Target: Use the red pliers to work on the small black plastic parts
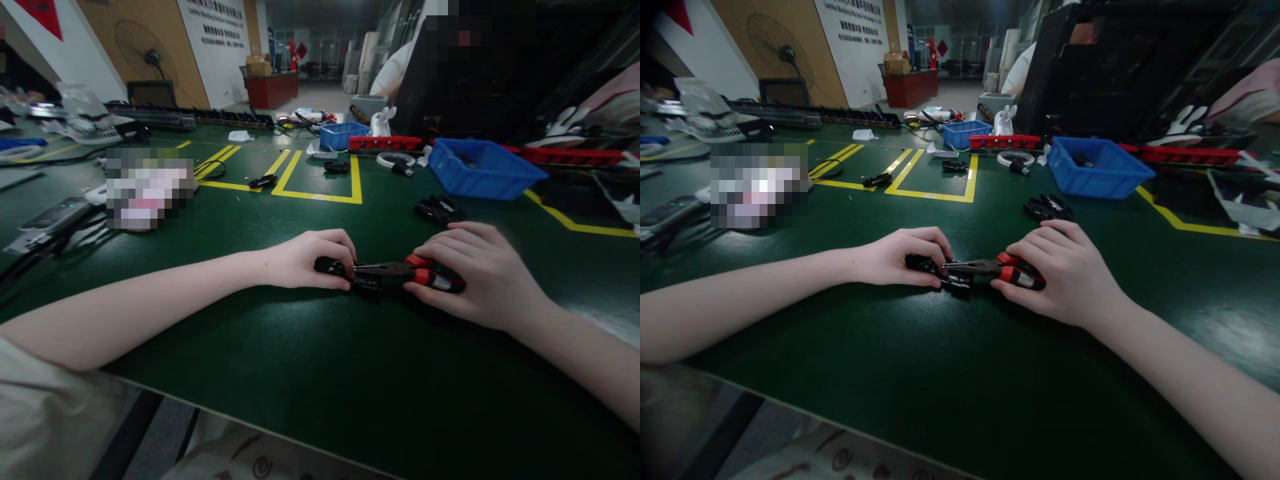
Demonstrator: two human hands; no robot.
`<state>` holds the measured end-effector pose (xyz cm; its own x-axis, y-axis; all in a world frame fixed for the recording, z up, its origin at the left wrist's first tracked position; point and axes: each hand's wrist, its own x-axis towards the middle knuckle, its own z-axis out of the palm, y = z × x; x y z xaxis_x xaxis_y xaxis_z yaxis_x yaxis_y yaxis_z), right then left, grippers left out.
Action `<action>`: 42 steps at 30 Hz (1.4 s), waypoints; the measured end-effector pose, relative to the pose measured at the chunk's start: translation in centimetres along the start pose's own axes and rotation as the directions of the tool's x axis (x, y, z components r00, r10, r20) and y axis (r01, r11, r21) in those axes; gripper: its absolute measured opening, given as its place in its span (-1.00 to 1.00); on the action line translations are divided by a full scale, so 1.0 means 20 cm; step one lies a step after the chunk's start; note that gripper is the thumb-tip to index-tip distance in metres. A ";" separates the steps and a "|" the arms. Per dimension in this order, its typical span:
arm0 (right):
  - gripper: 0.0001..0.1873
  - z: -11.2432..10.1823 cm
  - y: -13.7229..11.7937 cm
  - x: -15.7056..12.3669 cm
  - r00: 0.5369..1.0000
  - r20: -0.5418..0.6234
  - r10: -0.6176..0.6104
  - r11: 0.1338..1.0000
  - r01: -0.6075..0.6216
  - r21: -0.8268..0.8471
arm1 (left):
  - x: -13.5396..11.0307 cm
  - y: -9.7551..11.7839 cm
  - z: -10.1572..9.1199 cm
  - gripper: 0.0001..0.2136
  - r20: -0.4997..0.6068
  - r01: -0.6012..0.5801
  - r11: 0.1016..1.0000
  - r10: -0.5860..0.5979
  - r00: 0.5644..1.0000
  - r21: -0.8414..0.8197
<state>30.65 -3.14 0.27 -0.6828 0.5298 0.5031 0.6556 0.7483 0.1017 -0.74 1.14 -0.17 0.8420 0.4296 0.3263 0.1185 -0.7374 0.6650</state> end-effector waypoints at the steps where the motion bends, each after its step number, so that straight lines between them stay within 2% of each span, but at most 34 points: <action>1: -0.75 0.00 0.00 0.00 1.000 -0.003 -0.008 1.000 0.008 0.003 | 0.00 0.00 0.00 -0.90 0.001 0.002 1.000 -0.002 1.000 -0.002; 6: -0.78 -0.01 0.01 -0.01 0.998 -0.007 -0.063 0.998 0.063 -0.001 | 0.00 0.00 0.00 -0.88 0.004 0.026 1.000 -0.026 1.000 -0.012; 11: -0.80 -0.01 0.01 -0.01 0.998 -0.009 -0.065 0.998 0.065 -0.015 | 0.00 0.00 -0.01 -0.89 0.018 0.023 1.000 -0.023 1.000 -0.002; 17: -0.75 -0.03 0.04 -0.01 0.995 -0.044 -0.089 0.991 0.084 -0.103 | 0.00 0.00 -0.01 -0.82 0.013 0.024 1.000 -0.024 1.000 0.009; 20: -0.73 -0.04 0.05 -0.02 0.990 -0.067 -0.120 0.980 0.108 -0.165 | -0.01 0.00 -0.01 -0.85 0.017 0.006 1.000 -0.006 1.000 0.021; 30: -0.61 -0.04 0.04 -0.02 0.992 -0.084 -0.096 0.975 0.077 -0.211 | -0.01 0.03 0.00 -0.89 0.050 -0.057 0.979 0.048 0.998 0.196; 35: -0.62 -0.02 0.04 -0.02 0.991 -0.103 -0.084 0.982 0.065 -0.176 | -0.01 0.10 0.01 -0.82 0.069 -0.035 0.875 0.002 0.998 0.482; 38: -0.63 -0.01 0.04 -0.02 0.991 -0.111 -0.080 0.986 0.062 -0.153 | 0.00 0.13 0.01 -0.81 0.100 -0.096 0.790 0.045 0.994 0.605; 42: -0.65 -0.01 0.04 -0.01 0.989 -0.098 -0.114 0.978 0.094 -0.188 | 0.00 0.15 0.01 -0.79 0.145 -0.167 0.706 0.092 0.985 0.688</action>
<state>31.38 -2.74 0.35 -0.7178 0.3994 0.5702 0.6375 0.7063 0.3078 -0.34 -1.16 1.69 0.9168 0.2798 0.2850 0.3051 -0.9511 -0.0476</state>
